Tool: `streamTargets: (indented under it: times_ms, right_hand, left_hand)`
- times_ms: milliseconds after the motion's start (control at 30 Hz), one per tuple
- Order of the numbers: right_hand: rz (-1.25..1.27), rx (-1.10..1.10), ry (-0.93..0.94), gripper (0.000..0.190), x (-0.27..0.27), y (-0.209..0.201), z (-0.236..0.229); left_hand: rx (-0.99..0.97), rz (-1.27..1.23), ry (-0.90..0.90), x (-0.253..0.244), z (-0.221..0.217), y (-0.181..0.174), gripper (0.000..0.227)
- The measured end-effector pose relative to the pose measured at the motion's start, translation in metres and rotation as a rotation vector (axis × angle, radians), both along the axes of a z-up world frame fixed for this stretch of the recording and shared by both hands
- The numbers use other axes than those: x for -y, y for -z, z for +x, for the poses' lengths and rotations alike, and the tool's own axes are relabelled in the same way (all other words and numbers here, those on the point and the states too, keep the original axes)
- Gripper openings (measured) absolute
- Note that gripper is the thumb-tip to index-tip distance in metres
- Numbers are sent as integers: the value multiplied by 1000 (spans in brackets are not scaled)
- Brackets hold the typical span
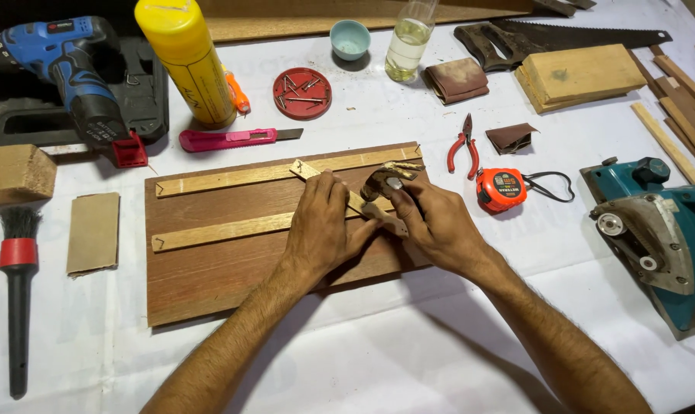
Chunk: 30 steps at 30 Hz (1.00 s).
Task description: Measure, mark, and assemble small wooden components using hand tools on a workbench.
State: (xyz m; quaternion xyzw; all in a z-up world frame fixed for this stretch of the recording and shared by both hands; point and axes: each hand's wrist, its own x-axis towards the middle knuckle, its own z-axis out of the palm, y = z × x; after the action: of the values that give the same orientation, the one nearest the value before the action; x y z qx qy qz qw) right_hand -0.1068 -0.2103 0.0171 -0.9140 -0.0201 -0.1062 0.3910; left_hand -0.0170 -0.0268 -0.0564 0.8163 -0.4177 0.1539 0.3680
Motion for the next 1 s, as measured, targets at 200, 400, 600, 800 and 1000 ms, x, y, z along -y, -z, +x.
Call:
streamTargets:
  times_ms: [200, 400, 600, 800, 1000]
  right_hand:
    - [7, -221, 74, 34, -5, 1, 1]
    - [-176, -81, 96, 28, 20, -1, -13]
    - [-362, -248, 168, 30, 60, -22, -16]
    - [-467, -374, -62, 29, 125, -34, -10]
    - [-419, -523, -437, 28, 173, -42, -9]
  left_hand:
    - [15, 14, -8, 1, 1, 1, 61]
    - [-5, 122, -35, 3, 1, -12, 62]
    - [-84, 241, -26, 30, 18, -28, 43]
    - [-61, 168, 52, 96, 34, -28, 25]
    - [-113, 225, 145, 154, 26, -35, 22]
